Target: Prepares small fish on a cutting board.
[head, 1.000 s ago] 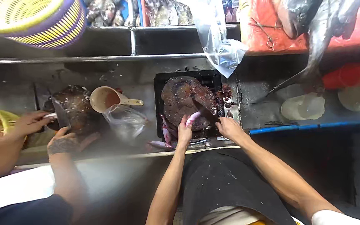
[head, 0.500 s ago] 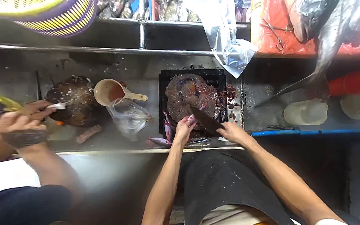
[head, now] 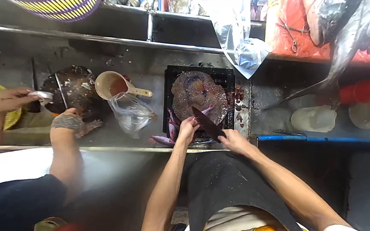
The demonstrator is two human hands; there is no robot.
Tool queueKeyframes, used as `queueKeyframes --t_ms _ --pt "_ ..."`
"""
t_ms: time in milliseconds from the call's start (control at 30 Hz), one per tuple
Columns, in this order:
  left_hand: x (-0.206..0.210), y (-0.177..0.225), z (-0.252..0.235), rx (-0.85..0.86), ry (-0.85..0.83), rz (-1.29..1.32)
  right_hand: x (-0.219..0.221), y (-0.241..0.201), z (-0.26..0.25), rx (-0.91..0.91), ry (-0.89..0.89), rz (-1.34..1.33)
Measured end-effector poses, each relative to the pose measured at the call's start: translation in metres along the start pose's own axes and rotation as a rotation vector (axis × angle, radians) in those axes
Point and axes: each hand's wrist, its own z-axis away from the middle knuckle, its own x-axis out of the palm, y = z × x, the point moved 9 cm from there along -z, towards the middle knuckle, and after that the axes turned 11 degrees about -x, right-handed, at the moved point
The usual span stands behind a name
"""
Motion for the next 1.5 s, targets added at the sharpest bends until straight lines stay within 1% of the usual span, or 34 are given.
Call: queueKeyframes --t_ms 33,67,100,167,200,233,267,300,367,400,433,467,500,533,600,633,667,700,767,833,1000,1100,1233,1300,1400,1467,1500 --pt "-0.006 0.000 0.001 -0.002 -0.014 0.003 -0.011 0.001 -0.001 -0.019 0.019 -0.015" --pt "-0.011 0.001 0.001 0.001 -0.033 0.001 -0.029 0.000 -0.003 -0.044 0.082 0.035" --pt "-0.016 0.002 0.001 0.003 -0.039 -0.017 -0.049 -0.003 -0.004 -0.092 0.196 0.103" --pt "-0.023 -0.001 0.003 -0.011 -0.023 -0.053 -0.084 -0.017 0.001 -0.236 0.538 0.164" --pt "-0.025 -0.002 0.005 -0.014 -0.015 -0.071 -0.094 -0.024 0.003 -0.313 0.696 0.158" --pt "-0.027 -0.001 0.006 -0.014 -0.006 -0.088 -0.096 -0.028 0.001 -0.368 0.786 0.155" --pt "-0.029 -0.002 0.008 -0.014 0.000 -0.097 -0.088 -0.026 -0.005 -0.359 0.780 0.185" --pt "-0.030 -0.003 0.011 -0.011 0.001 -0.103 -0.072 -0.017 -0.019 -0.256 0.659 0.248" --pt "-0.032 -0.005 0.018 -0.020 -0.018 -0.068 -0.030 0.020 -0.049 0.054 0.235 0.287" --pt "-0.033 -0.004 0.021 -0.021 -0.033 -0.012 -0.019 0.036 -0.056 0.121 0.136 0.269" --pt "-0.033 0.001 0.024 0.003 -0.049 0.046 -0.017 0.047 -0.062 0.136 0.116 0.250" --pt "-0.032 0.009 0.028 0.064 -0.059 0.077 -0.021 0.053 -0.067 0.130 0.129 0.227" --pt "-0.030 0.017 0.034 0.161 -0.053 0.042 -0.024 0.055 -0.069 0.135 0.127 0.206" --pt "-0.024 0.026 0.042 0.290 -0.022 -0.082 -0.025 0.055 -0.066 0.146 0.123 0.187" --pt "-0.005 0.041 0.046 0.570 0.133 -0.530 -0.028 0.043 -0.055 0.145 0.156 0.162" --pt "0.005 0.039 0.039 0.651 0.206 -0.740 -0.024 0.039 -0.049 0.153 0.169 0.180" --pt "0.012 0.031 0.030 0.669 0.258 -0.860 -0.018 0.036 -0.043 0.168 0.175 0.182" --pt "0.014 0.023 0.021 0.633 0.305 -0.887 -0.011 0.033 -0.038 0.190 0.165 0.154" --pt "0.013 0.015 0.004 0.486 0.376 -0.827 0.001 0.036 -0.033 0.239 0.143 0.109" --pt "0.019 0.011 -0.011 0.350 0.379 -0.762 0.006 0.042 -0.033 0.253 0.142 0.110" --pt "0.045 0.019 -0.024 0.224 0.396 -0.691 0.006 0.037 -0.031 0.227 0.127 0.093" --pt "0.048 0.020 -0.030 0.136 0.427 -0.690 -0.007 0.037 -0.026 0.206 0.165 0.100" --pt "0.044 0.016 -0.039 0.092 0.402 -0.631 -0.019 0.027 -0.026 0.181 0.205 0.108" --pt "0.044 0.017 -0.039 0.077 0.411 -0.628 -0.018 0.028 -0.027 0.191 0.177 0.121" --pt "0.043 0.018 -0.039 0.055 0.426 -0.625 -0.017 0.042 -0.022 0.221 0.103 0.111" --pt "0.041 0.017 -0.041 0.049 0.409 -0.589 -0.025 0.047 -0.016 0.202 0.144 0.077" --pt "0.040 0.016 -0.042 0.043 0.398 -0.563 -0.032 0.045 -0.013 0.176 0.204 0.065"
